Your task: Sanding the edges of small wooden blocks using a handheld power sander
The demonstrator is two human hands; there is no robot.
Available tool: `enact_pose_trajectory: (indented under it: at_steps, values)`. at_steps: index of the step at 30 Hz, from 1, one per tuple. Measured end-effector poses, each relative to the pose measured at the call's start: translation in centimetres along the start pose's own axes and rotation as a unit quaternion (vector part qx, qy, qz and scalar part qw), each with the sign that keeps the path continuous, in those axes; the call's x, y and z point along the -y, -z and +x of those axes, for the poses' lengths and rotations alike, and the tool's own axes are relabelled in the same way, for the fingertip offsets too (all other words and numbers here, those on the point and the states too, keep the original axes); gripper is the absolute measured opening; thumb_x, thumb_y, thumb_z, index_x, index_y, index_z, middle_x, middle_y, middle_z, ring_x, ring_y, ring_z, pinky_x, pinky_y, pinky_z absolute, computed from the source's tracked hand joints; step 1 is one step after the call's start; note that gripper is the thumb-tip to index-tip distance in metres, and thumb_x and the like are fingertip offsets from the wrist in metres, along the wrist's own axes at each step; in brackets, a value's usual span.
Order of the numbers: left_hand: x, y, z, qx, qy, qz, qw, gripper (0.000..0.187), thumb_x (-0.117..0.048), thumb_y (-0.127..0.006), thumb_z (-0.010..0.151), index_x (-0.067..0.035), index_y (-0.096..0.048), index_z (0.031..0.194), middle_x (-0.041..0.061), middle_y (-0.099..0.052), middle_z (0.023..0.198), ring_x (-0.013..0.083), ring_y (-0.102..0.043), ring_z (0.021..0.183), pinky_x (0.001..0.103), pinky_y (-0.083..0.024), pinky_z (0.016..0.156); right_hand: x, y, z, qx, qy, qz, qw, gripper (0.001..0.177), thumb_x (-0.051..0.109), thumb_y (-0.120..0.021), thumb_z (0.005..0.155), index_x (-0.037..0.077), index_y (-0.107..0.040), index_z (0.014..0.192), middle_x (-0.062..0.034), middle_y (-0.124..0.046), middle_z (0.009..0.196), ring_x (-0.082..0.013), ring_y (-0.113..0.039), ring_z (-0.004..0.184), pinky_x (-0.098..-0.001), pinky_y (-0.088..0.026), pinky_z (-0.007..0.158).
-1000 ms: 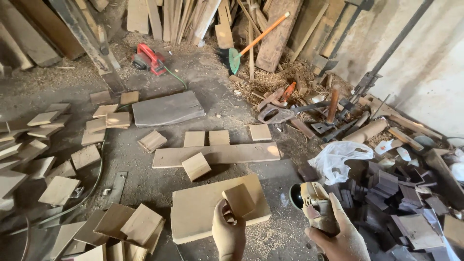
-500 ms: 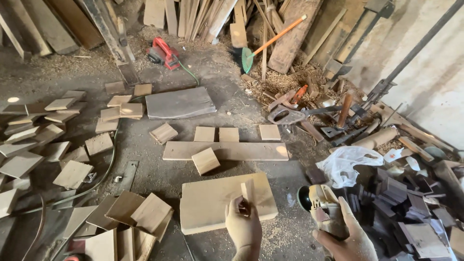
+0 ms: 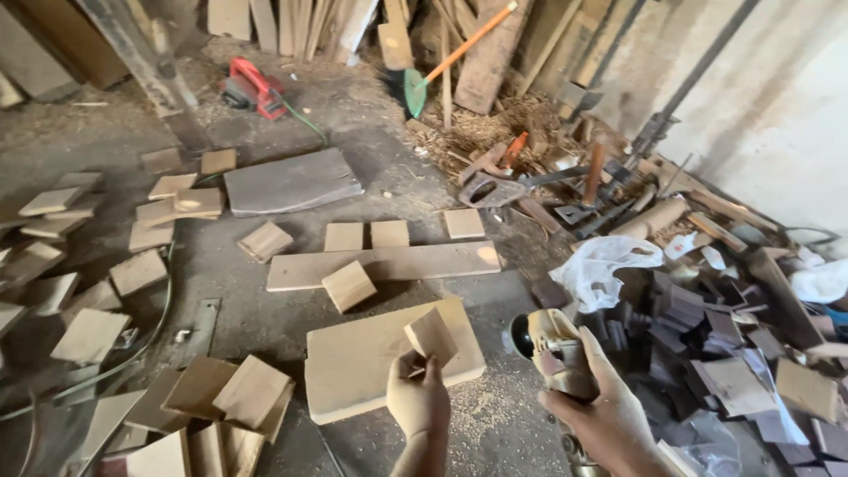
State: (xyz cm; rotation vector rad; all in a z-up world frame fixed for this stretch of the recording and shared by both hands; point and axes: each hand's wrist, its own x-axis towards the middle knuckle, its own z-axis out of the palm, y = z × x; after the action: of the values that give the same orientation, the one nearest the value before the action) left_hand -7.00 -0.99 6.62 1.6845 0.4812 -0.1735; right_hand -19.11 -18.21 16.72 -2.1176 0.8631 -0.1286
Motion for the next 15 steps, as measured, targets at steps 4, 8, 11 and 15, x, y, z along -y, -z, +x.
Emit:
enact_pose_trajectory:
  at_steps: [4,8,11,15]
  values:
    - [-1.5,0.1,-0.5,0.004,0.012,-0.049,0.999,0.016,-0.011,-0.073,0.087,-0.007,-0.074,0.102,0.006,-0.079,0.096,0.0154,-0.074,0.086,0.029,-0.062,0.083,0.7,0.3,-0.1,0.019,-0.017,-0.004,1.0,0.109,0.021,-0.083,0.069,0.019,-0.028,0.163,-0.0104,-0.065,0.142,-0.0224,-0.076,0.116,-0.0347,-0.061,0.093]
    - [-1.9,0.1,-0.7,0.017,0.011,-0.074,0.997,0.017,-0.011,-0.074,0.087,-0.005,-0.073,0.103,0.008,-0.078,0.096,0.0171,-0.073,0.086,0.03,-0.061,0.083,1.0,0.3,-0.2,0.021,-0.017,-0.001,1.0,0.108,0.019,-0.082,0.069,0.017,-0.027,0.163,-0.0118,-0.068,0.138,-0.0225,-0.08,0.107,-0.0338,-0.063,0.086]
    - [-1.8,-0.1,-0.3,0.048,-0.007,-0.14,0.989,0.013,-0.004,-0.074,0.088,-0.005,-0.074,0.102,0.008,-0.078,0.094,0.0168,-0.073,0.087,0.029,-0.061,0.084,0.8,0.3,0.1,0.023,-0.018,0.003,1.0,0.109,0.021,-0.081,0.069,0.017,-0.026,0.163,-0.0134,-0.064,0.142,-0.0243,-0.076,0.115,-0.0352,-0.06,0.094]
    - [-1.7,0.0,0.0,0.067,-0.024,-0.191,0.979,0.016,0.0,-0.074,0.089,-0.003,-0.074,0.104,0.008,-0.077,0.09,0.0156,-0.071,0.081,0.028,-0.061,0.078,0.1,0.0,0.5,0.019,-0.009,-0.001,1.0,0.108,0.023,-0.083,0.069,0.015,-0.028,0.162,-0.013,-0.062,0.146,-0.0236,-0.073,0.122,-0.0358,-0.058,0.099]
